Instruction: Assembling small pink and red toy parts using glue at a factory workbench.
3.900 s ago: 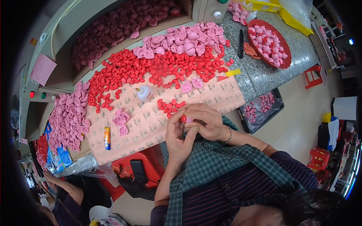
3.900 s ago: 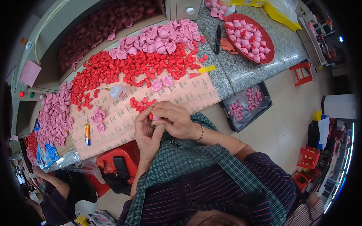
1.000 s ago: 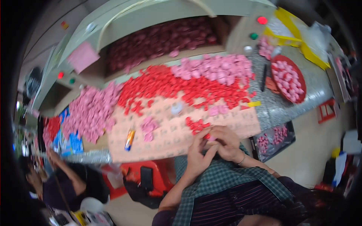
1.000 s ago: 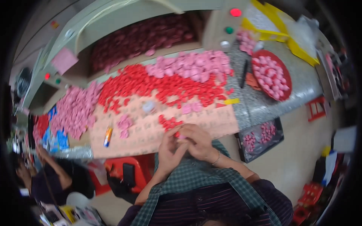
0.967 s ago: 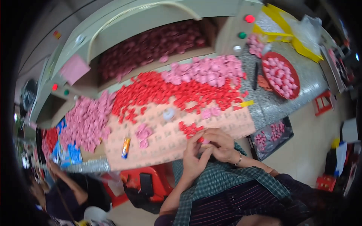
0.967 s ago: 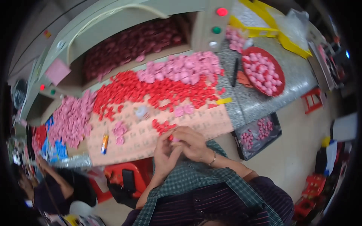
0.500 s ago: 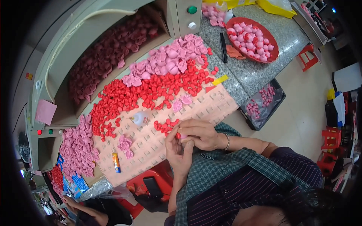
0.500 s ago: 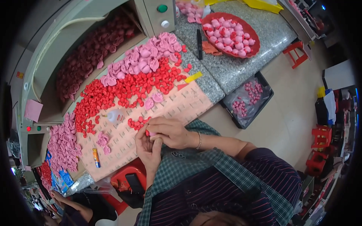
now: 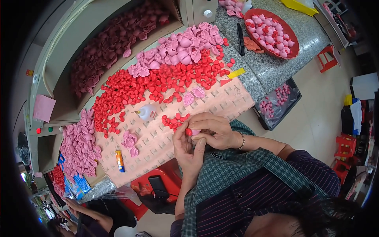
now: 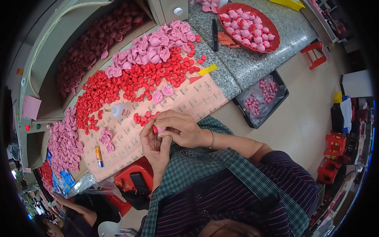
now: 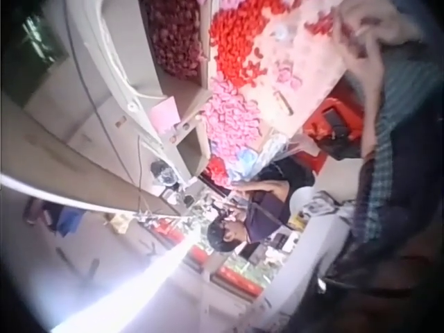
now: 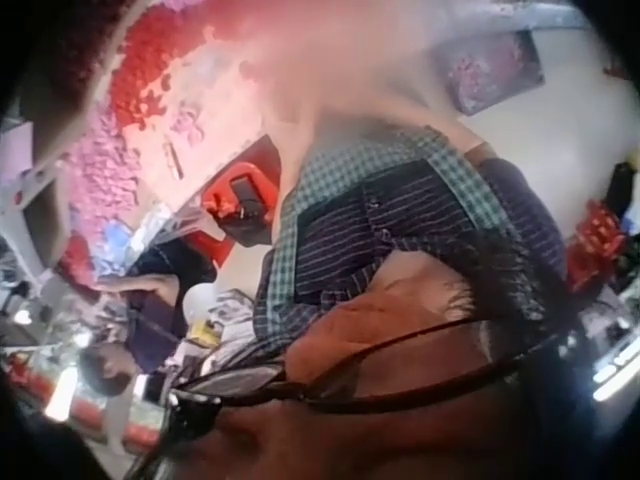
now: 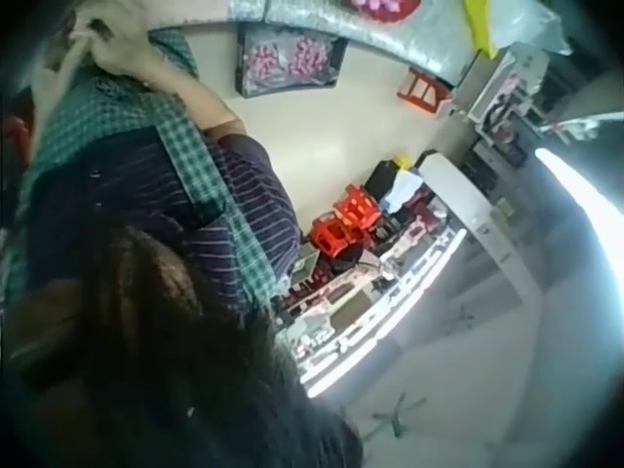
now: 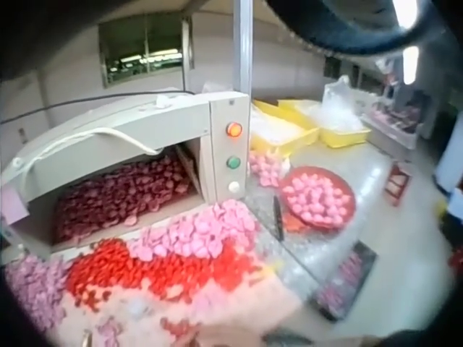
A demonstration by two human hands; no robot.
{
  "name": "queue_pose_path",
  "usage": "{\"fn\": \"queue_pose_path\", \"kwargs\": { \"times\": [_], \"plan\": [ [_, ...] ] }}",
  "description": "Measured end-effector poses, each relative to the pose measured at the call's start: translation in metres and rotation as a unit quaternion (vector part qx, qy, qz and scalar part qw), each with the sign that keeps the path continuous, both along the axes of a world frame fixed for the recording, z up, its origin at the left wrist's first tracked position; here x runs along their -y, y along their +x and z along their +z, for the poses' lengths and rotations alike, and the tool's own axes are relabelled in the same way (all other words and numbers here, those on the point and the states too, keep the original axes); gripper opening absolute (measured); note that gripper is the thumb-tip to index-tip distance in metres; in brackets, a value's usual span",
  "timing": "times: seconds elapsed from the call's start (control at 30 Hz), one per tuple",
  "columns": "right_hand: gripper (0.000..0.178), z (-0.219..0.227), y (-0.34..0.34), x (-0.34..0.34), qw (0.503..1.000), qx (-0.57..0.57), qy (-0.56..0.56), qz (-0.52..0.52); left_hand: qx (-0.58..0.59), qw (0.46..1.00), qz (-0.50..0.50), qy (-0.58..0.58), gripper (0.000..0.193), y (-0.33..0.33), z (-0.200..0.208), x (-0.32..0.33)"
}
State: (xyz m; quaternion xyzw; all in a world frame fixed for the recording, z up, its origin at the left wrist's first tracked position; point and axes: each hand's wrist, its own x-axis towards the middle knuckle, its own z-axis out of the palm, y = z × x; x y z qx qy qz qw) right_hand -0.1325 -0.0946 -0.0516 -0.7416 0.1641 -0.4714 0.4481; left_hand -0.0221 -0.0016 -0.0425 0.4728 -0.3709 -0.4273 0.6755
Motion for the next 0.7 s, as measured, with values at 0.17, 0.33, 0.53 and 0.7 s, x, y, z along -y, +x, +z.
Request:
{"fn": "queue_pose_path", "kwargs": {
  "times": [0.17, 0.33, 0.53, 0.7],
  "plan": [
    [0.032, 0.0047, 0.0014, 0.0016, 1.0, 0.004, 0.012, 0.005, 0.001, 1.0, 0.008, -0.01, 0.061, 0.0005, -0.002, -0.0015],
    [0.031, 0.0027, 0.0025, 0.0024, 1.0, 0.012, 0.009, 0.008, -0.006, 1.0, 0.004, -0.004, 0.061, 0.0018, -0.004, -0.0013],
    [0.031, 0.0045, 0.0005, 0.0019, 0.999, 0.001, 0.039, 0.014, -0.015, 1.0, 0.0, -0.006, 0.061, 0.0014, -0.0009, -0.0002],
    [0.034, 0.0043, -0.0005, 0.0027, 0.999, -0.006, 0.03, 0.011, -0.014, 1.0, -0.005, 0.0, 0.06, 0.0015, 0.0002, -0.0005]
  ]
}}
